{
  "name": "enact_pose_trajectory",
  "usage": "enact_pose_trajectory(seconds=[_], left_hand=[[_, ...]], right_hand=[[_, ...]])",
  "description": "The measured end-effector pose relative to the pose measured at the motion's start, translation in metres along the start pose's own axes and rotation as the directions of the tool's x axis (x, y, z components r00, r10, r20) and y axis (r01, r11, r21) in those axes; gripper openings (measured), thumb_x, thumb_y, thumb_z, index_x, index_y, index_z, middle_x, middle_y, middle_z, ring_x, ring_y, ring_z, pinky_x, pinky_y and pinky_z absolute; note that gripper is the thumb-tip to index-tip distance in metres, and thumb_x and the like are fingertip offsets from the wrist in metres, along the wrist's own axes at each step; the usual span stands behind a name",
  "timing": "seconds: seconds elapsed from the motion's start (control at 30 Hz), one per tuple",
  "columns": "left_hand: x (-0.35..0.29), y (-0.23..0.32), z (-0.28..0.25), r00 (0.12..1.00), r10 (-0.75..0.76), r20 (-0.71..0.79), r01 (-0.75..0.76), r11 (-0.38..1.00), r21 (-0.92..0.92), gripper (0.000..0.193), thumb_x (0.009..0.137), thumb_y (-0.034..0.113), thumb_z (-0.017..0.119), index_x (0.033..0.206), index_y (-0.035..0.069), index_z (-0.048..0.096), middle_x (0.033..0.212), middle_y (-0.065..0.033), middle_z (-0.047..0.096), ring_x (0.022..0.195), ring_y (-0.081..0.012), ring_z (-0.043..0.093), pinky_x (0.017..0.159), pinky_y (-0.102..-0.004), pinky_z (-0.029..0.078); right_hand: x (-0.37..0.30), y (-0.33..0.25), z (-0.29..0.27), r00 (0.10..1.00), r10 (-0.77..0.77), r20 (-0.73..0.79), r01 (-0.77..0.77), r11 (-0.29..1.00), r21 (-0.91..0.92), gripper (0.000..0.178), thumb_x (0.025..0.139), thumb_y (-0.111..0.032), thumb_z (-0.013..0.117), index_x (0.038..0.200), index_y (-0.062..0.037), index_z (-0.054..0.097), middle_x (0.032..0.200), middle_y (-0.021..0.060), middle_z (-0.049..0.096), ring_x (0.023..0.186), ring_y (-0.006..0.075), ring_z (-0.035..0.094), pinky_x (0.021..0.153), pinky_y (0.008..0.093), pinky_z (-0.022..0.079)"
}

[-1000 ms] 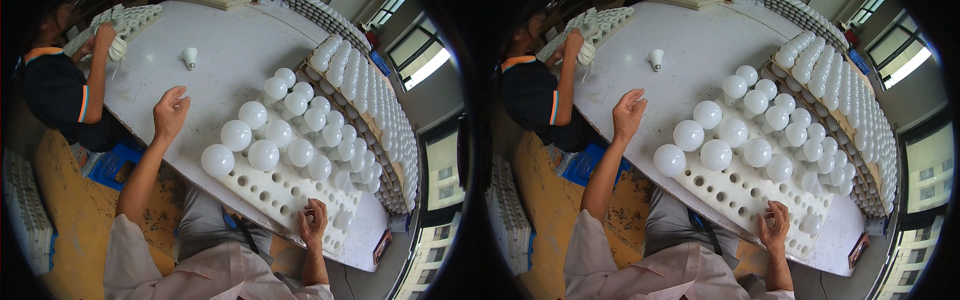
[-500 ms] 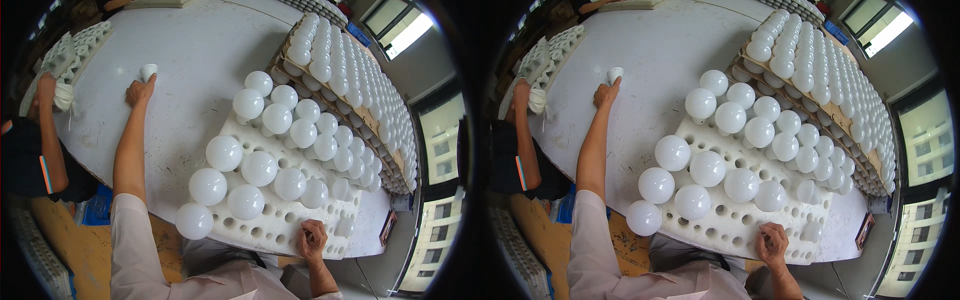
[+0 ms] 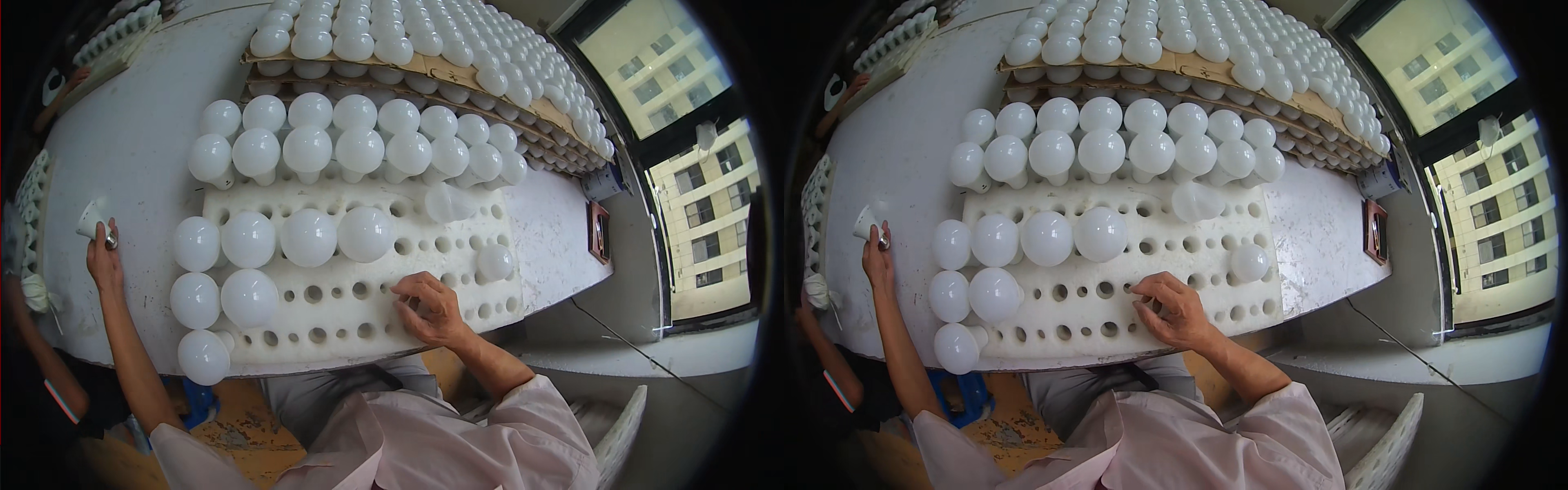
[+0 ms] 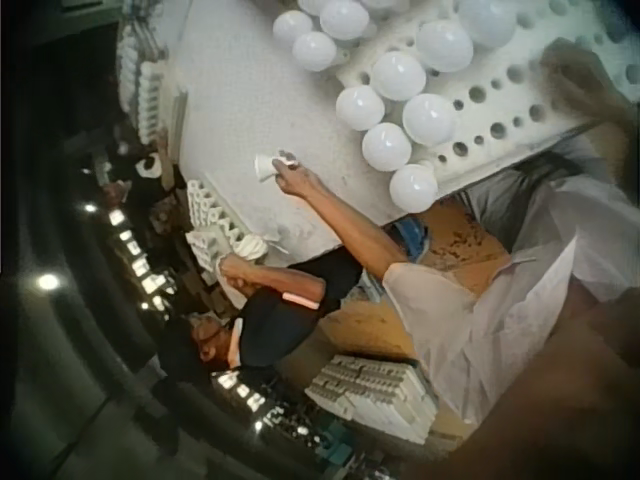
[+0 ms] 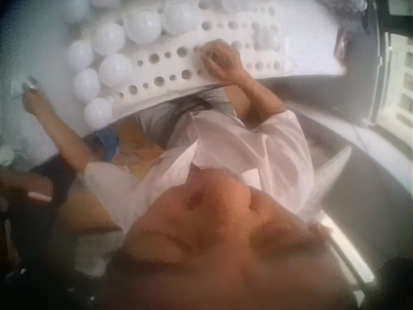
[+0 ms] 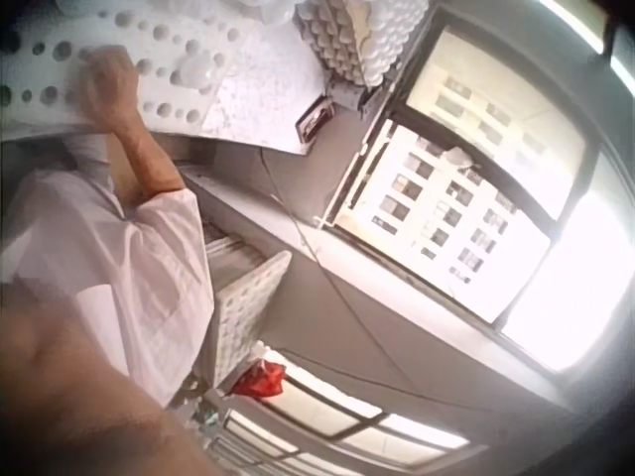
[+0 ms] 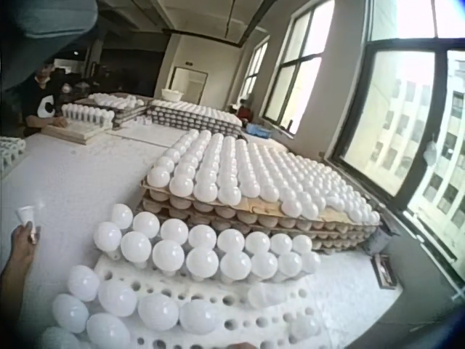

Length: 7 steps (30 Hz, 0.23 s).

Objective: The person assembles light bulbs by pressing plastic bulb covers onto light bulb bases by hand and placing the assembled bulbs into holes on a foam tray.

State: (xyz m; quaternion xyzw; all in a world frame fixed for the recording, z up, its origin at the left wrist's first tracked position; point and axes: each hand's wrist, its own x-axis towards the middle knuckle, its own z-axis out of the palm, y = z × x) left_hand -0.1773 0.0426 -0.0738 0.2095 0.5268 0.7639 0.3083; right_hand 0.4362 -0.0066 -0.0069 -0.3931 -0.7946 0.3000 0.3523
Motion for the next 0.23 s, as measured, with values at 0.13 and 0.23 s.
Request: enact_pose_trajectory(seconds=[0.13,0.23], left_hand=[[-0.103,0.043,-0.027,0.999,0.001,0.035,0.004,0.989,-0.146,0.058,0.095,0.012,0.054,0.139,-0.011,0.024,0.136,-0.0257,0.041,0.127,-0.0303,0.045,0.102,-0.0329,0.044],[-0.151,0.062,-0.067,0.988,0.141,0.06,-0.133,0.983,-0.127,0.065,0.095,0.013,0.055,0.144,-0.007,0.017,0.144,-0.0276,0.031,0.131,-0.0313,0.04,0.103,-0.0336,0.043]], right_hand=[[-0.005,-0.002,-0.01,0.996,-0.037,-0.086,0.047,0.993,0.111,0.034,0.073,0.004,0.07,0.105,-0.0041,0.063,0.094,0.0109,0.061,0.071,0.0175,0.062,0.06,0.0275,0.051],[-0.019,0.005,-0.039,0.925,-0.274,-0.265,0.226,0.954,-0.197,0.038,0.075,0.004,0.069,0.111,-0.0063,0.062,0.102,0.0113,0.062,0.084,0.0265,0.064,0.065,0.0299,0.053]])
